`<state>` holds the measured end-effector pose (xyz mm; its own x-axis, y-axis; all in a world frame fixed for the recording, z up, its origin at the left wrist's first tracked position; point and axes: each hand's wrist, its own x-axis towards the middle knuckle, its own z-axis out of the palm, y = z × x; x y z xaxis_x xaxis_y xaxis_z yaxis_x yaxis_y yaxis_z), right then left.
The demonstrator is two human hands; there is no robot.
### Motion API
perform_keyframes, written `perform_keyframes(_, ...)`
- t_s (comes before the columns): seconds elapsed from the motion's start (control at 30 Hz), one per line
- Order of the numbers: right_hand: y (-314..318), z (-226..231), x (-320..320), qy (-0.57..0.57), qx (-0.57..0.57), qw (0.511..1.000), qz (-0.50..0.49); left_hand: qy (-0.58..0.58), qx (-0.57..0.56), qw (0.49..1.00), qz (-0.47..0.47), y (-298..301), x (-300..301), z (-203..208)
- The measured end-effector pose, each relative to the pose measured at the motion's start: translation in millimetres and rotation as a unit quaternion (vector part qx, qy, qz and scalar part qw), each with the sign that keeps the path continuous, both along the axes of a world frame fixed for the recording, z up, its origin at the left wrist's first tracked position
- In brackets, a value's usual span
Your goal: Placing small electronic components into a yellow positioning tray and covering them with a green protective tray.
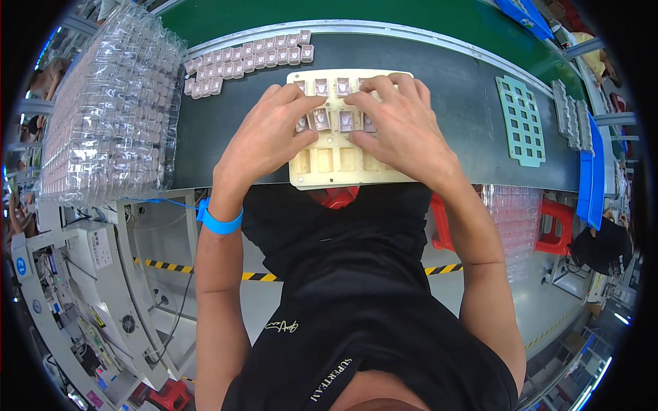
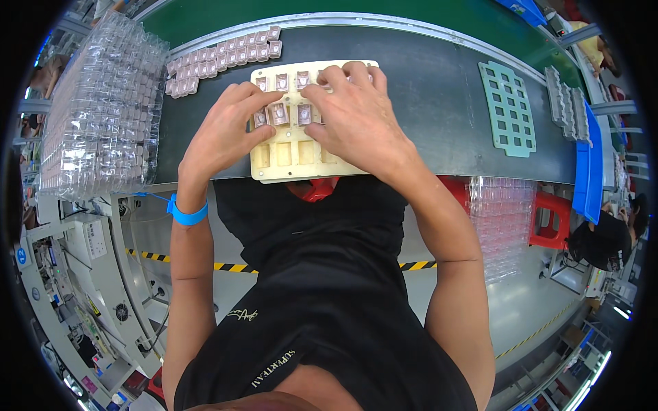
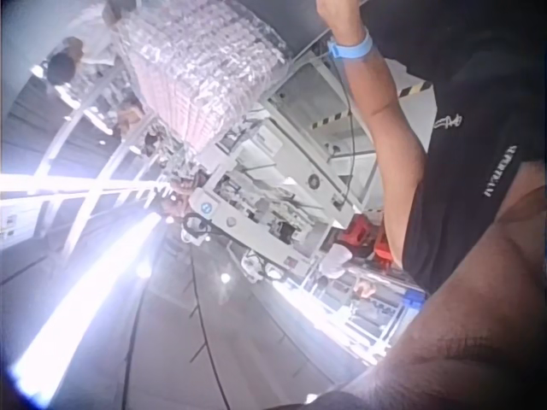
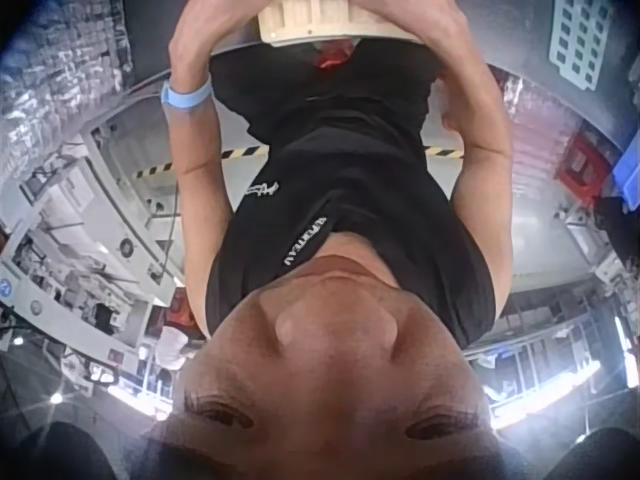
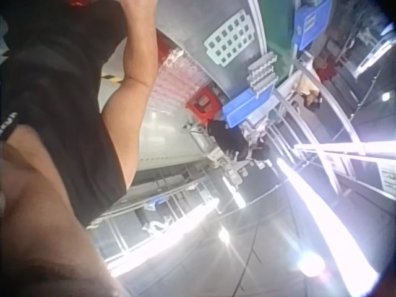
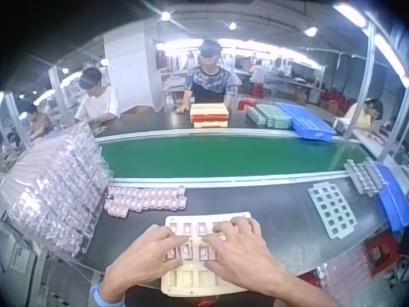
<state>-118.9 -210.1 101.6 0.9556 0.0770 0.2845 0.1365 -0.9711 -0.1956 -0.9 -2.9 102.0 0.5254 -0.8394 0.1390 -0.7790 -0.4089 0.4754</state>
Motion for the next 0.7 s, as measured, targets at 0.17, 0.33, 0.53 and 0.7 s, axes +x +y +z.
perform_keyframes(0.17,-16.0,8.9,-12.4,0.017,0.017,0.999,-0.021,-0.001,0.006,1.000,-0.003,11.5,5.5,-0.7)
perform_keyframes(0.33,-20.5,0.2,-13.0,0.015,0.020,1.000,-0.014,0.033,-0.024,0.999,-0.020,5.8,5.5,-3.7)
perform_keyframes(0.53,-21.1,-2.2,-7.7,-0.009,0.011,1.000,0.020,0.033,-0.016,0.999,-0.029,7.1,7.0,-5.2)
perform_keyframes(0.7,-23.0,-3.4,-10.9,-0.019,-0.003,0.999,0.032,0.055,-0.037,0.998,-0.018,7.2,6.0,-9.8)
